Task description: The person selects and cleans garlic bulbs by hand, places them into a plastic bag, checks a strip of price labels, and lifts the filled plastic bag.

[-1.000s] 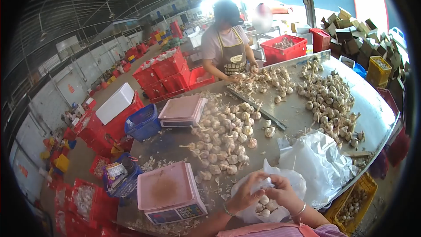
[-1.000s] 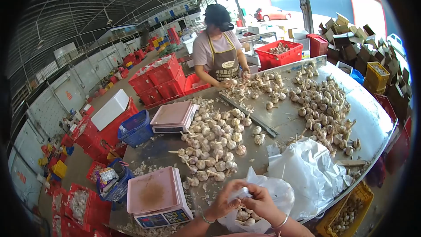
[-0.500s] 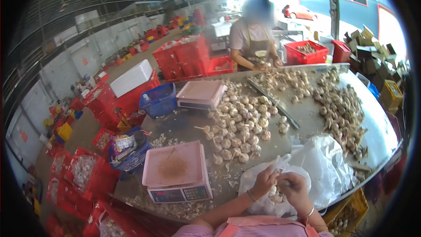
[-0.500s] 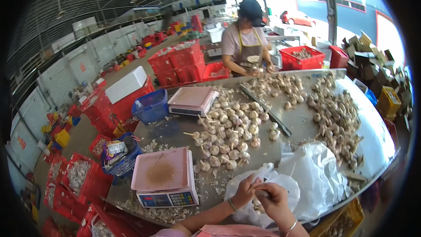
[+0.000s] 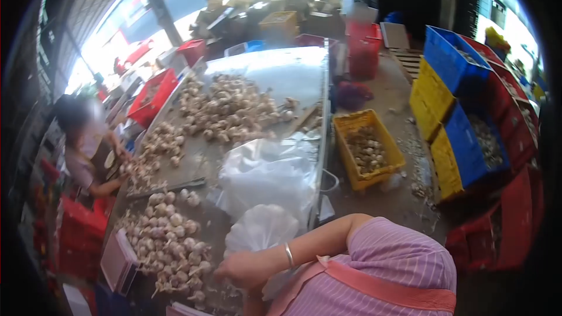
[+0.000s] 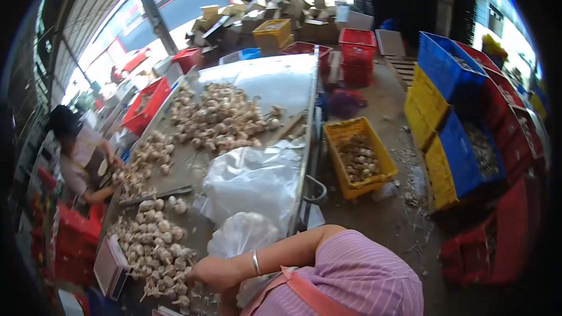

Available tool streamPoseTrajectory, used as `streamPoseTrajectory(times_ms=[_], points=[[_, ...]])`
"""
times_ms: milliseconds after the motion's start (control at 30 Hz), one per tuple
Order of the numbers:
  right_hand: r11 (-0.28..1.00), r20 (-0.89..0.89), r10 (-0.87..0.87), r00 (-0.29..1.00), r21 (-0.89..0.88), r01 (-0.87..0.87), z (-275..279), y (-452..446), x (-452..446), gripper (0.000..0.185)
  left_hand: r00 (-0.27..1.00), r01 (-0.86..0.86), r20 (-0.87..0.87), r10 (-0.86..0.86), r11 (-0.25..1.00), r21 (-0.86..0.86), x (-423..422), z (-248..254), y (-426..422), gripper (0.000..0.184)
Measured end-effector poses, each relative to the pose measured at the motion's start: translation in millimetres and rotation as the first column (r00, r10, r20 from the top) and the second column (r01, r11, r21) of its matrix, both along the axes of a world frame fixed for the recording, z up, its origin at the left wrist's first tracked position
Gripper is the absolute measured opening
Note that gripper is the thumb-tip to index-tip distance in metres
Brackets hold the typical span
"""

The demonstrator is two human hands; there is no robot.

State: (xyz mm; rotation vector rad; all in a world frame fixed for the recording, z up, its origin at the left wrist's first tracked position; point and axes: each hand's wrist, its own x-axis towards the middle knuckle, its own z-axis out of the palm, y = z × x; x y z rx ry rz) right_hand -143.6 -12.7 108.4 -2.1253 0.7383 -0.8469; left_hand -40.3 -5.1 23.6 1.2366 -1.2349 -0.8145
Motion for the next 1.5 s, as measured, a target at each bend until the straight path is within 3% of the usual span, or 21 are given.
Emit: streamPoseTrajectory(times_ms=[33,133,233,333,467,567,633,700,767,867,900,1000,1033,1233,1333,1433,1500], points=[[0.999,0.004,0.010,1.000,-0.035,-0.010,-1,2,0,0.030,1.000,0.001,-0.004,-0.001,1.000,0.010,-1,0,0,0.013],[0.988,0.292,0.036,0.956,-0.155,0.010,2,8,-18,0.032,0.998,0.051,-0.026,-0.050,0.998,0.047,-9,-2,0,0.013],[0.873,0.204,-0.236,0.950,-0.384,0.299,-1,-2,-55,0.029,0.994,0.103,-0.041,-0.100,0.991,0.084,-15,-2,1,0.013],[0.992,-0.265,-0.073,0.961,0.076,0.097,-30,-11,-78,0.024,0.990,0.133,-0.049,-0.129,0.986,0.101,-18,-2,2,0.014],[0.969,-0.293,-0.234,0.927,0.004,0.246,-36,-9,-84,0.022,0.985,0.168,-0.049,-0.163,0.979,0.112,-22,-2,3,0.014],[0.985,-0.120,-0.172,0.978,-0.026,0.170,-21,-1,-83,0.019,0.984,0.177,-0.058,-0.171,0.977,0.122,-24,-2,0,0.014],[0.991,0.094,0.092,0.991,-0.104,-0.082,-32,0,-71,0.016,0.984,0.175,-0.061,-0.168,0.975,0.138,-28,-2,-1,0.014],[0.976,0.134,0.212,0.968,-0.085,-0.202,-39,-4,-65,0.026,0.983,0.181,-0.064,-0.173,0.971,0.157,-34,-2,-4,0.014],[0.977,0.037,0.199,0.979,0.066,-0.201,-38,-12,-62,0.048,0.981,0.187,-0.073,-0.177,0.967,0.170,-38,-3,-6,0.014],[0.990,0.119,0.056,0.991,-0.136,-0.040,-31,-21,-69,0.059,0.978,0.203,-0.081,-0.191,0.960,0.193,-43,-3,-8,0.014],[0.948,0.135,0.079,0.988,-0.317,-0.033,-49,-30,-61,0.062,0.977,0.209,-0.079,-0.198,0.958,0.196,-45,-2,-9,0.014],[0.977,-0.031,0.123,0.992,-0.171,-0.126,-86,-39,-43,0.057,0.974,0.223,-0.084,-0.210,0.952,0.209,-49,-3,-13,0.014],[0.990,-0.080,0.072,0.994,-0.115,-0.080,-91,-40,-41,0.048,0.973,0.228,-0.086,-0.214,0.950,0.214,-49,-2,-14,0.014],[0.994,-0.297,0.008,0.955,-0.105,-0.041,-88,-46,-34,0.034,0.963,0.267,-0.101,-0.249,0.933,0.242,-49,-5,-20,0.015],[0.993,-0.351,-0.093,0.932,-0.102,0.061,-67,-38,-37,0.035,0.961,0.275,-0.107,-0.256,0.929,0.248,-48,-5,-24,0.015],[0.995,-0.201,-0.101,0.974,0.005,0.104,-73,-44,-31,0.041,0.957,0.288,-0.113,-0.267,0.923,0.254,-47,-6,-28,0.015],[0.999,-0.027,-0.043,0.999,0.010,0.043,-131,-65,-15,0.044,0.955,0.294,-0.118,-0.272,0.919,0.261,-46,-6,-31,0.015]])
